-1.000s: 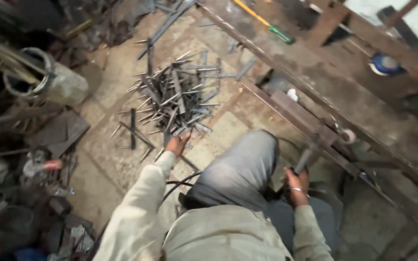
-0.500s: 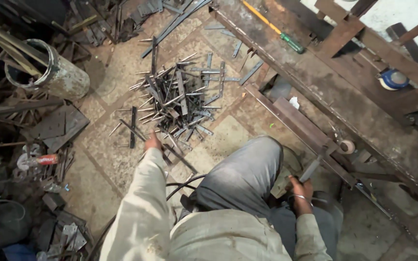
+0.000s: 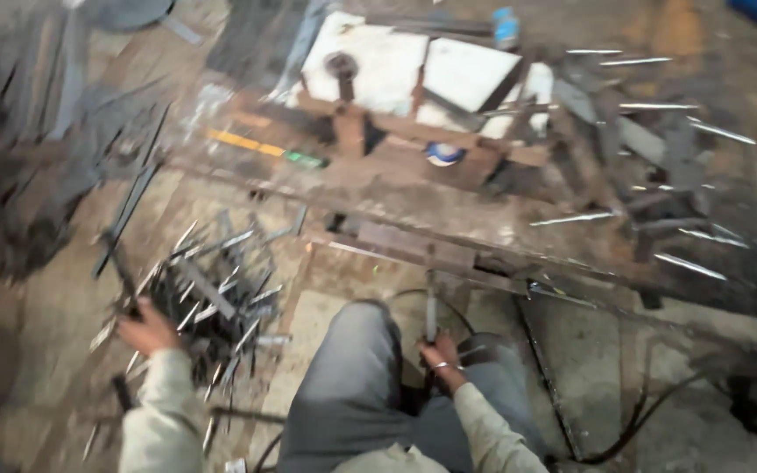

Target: Welding and assembling metal strips into a structural frame on a workshop table.

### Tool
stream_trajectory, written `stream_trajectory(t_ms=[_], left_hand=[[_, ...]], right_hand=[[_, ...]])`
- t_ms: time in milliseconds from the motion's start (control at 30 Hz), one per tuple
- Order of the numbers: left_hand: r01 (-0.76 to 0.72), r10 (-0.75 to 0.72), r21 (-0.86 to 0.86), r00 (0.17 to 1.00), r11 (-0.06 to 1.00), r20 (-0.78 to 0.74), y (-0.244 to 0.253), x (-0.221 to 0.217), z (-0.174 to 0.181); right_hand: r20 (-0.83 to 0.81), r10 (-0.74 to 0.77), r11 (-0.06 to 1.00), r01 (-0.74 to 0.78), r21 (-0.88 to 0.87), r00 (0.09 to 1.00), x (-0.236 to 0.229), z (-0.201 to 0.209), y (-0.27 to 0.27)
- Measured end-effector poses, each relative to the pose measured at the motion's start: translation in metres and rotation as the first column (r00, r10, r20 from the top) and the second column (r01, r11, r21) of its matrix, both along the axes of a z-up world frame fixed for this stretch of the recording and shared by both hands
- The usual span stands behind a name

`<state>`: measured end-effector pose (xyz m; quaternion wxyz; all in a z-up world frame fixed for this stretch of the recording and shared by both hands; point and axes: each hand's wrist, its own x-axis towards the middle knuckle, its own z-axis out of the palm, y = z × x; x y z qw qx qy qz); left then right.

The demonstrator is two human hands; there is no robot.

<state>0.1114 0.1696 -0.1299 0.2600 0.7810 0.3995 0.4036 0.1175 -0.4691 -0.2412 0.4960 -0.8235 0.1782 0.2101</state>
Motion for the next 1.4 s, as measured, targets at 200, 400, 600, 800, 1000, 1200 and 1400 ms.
stream_trajectory(t_ms=[200,400,600,800,1000,1200,1400], left_hand=[[0.702,-0.694,-0.082,0.712,0.707,0.109,-0.253,0.079,0.121],[0.954,-0.956,-0.062,0.295,0.294,0.003,-0.456,0.116,0.206],[0.734,-0.921,-0.659,0.125,-0.165,0.370,-0.593,0.158,0.218],[0.343,-0.761,-0.836,0.362,-0.429,0.539,-0.663,0.185,0.209],[0.694,-0.618,-0.670,0.412,-0.263,0.669,-0.710,0.224,0.192],[0.953,-0.941,-0.197,0.269,0.229,0.205,-0.704,0.213,0.279],[0.953,-0.784,-0.290,0.114,-0.087,0.610,-0.733,0.229,0.295]], right_hand=[[0.082,-0.020,0.991,0.009,0.133,0.996,0.002,-0.013,0.014],[0.139,-0.141,0.959,0.101,0.266,0.980,-0.007,0.027,0.031],[0.027,-0.135,0.969,0.126,0.213,0.991,-0.006,0.110,0.034],[0.215,-0.107,0.977,0.062,0.205,0.971,-0.002,0.084,0.035],[0.287,-0.136,0.941,0.033,0.337,0.948,-0.001,0.091,0.038],[0.050,-0.170,0.953,0.151,0.263,0.984,-0.001,0.094,0.040],[0.154,-0.184,0.944,0.131,0.303,0.971,0.006,0.067,0.043]])
